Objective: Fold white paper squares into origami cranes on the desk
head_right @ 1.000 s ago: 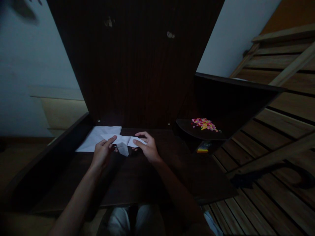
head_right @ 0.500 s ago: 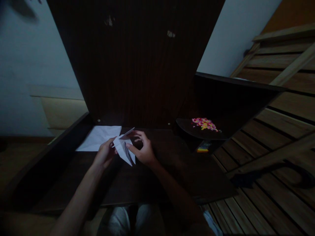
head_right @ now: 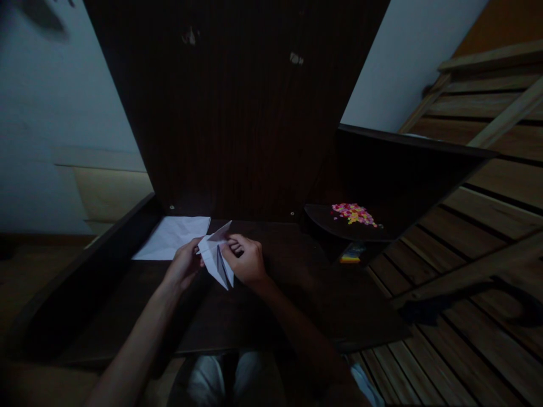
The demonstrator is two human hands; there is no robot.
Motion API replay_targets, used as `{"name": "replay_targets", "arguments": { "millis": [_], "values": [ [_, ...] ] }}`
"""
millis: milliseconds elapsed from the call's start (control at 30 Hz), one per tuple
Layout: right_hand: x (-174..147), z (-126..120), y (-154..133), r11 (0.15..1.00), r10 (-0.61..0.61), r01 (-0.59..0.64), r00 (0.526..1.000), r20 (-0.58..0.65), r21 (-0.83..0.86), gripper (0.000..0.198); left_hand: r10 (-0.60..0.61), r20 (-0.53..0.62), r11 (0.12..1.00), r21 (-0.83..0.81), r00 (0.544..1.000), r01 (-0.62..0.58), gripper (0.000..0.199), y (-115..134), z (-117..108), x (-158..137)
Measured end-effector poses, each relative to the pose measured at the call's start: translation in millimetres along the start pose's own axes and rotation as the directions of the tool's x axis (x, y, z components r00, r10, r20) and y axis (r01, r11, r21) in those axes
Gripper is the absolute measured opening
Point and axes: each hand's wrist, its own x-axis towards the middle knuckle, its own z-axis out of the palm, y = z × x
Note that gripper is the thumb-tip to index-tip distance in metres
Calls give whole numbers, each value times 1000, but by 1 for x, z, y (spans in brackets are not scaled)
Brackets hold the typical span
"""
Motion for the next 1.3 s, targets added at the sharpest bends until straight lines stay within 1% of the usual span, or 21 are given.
{"name": "replay_targets", "arguments": {
  "millis": [133, 200, 267, 300, 333, 367, 400, 433, 467, 500, 533, 567, 600, 633, 700, 767, 900, 1033, 1167, 1233, 1300],
  "values": [
    [5, 1, 0, 967, 149, -146, 989, 1, 211, 17, -64, -36, 998, -9, 997, 64, 17, -1, -3, 4],
    [7, 1, 0, 940, 213, -212, 977, 28, 268, 19, -103, -49, 995, -5, 994, 102, 17, -2, -3, 6],
    [8, 1, 1, 927, 242, -237, 970, 20, 290, 20, -104, -57, 995, 6, 993, 105, 19, -3, -2, 7],
    [8, 1, 2, 932, 237, -224, 971, -13, 284, 20, -60, -84, 998, 14, 995, 61, 21, -4, -2, 7],
    [7, 0, 3, 945, 219, -197, 974, -56, 262, 20, 23, -134, 999, 37, 991, -18, 25, -4, -1, 5],
    [6, 0, 3, 961, 190, -164, 977, -100, 224, 20, 143, -197, 988, 79, 970, -130, 29, -4, 0, 2],
    [5, -1, 4, 975, 156, -131, 978, -138, 178, 20, 303, -279, 951, 147, 911, -272, 33, -4, 1, -2],
    [4, -2, 4, 987, 122, -101, 978, -167, 127, 21, 462, -316, 882, 261, 828, -393, 36, -4, 2, -7],
    [3, -3, 5, 994, 89, -75, 978, -188, 78, 21, 608, -311, 787, 362, 730, -500, 38, -4, 3, -13],
    [1, -3, 5, 998, 57, -52, 977, -204, 33, 20, 714, -284, 691, 433, 640, -578, 39, -3, 5, -19],
    [0, -3, 5, 1000, 28, -29, 976, -218, -2, 20, 781, -243, 613, 475, 576, -631, 40, -2, 7, -26],
    [-1, -3, 4, 1000, 4, -10, 973, -230, -25, 19, 815, -180, 559, 497, 551, -664, 37, -2, 9, -31],
    [-2, -3, 4, 999, -16, 7, 971, -237, -38, 18, 814, -98, 536, 508, 573, -674, 32, -1, 12, -37],
    [-2, -2, 3, 999, -30, 21, 971, -239, -39, 16, 786, -19, 539, 509, 618, -670, 28, 0, 15, -41],
    [-3, -1, 3, 999, -38, 34, 972, -233, -21, 15, 736, 66, 563, 492, 674, -664, 20, 0, 19, -45],
    [-4, 0, 2, 1000, -30, 31, 977, -211, 4, 14, 720, 107, 558, 496, 685, -665, 15, 1, 22, -45],
    [-6, -2, -1, 998, -31, 39, 988, -152, 53, 16, 733, 101, 533, 531, 673, -659, 20, 3, 21, -41],
    [-8, -4, -5, 995, -47, 55, 994, -101, 78, 16, 697, 69, 578, 536, 714, -616, 26, 4, 17, -38],
    [-9, -4, -7, 996, -43, 47, 997, -61, 79, 17, 650, 32, 655, 482, 759, -582, 31, 5, 15, -37],
    [-9, -5, -8, 996, -71, 74, 996, -53, 58, 17, 638, 26, 675, 463, 770, -574, 29, 5, 13, -36],
    [-9, -5, -9, 994, -95, 97, 995, -39, 42, 17, 641, 29, 667, 472, 767, -576, 24, 5, 12, -35]
  ]
}}
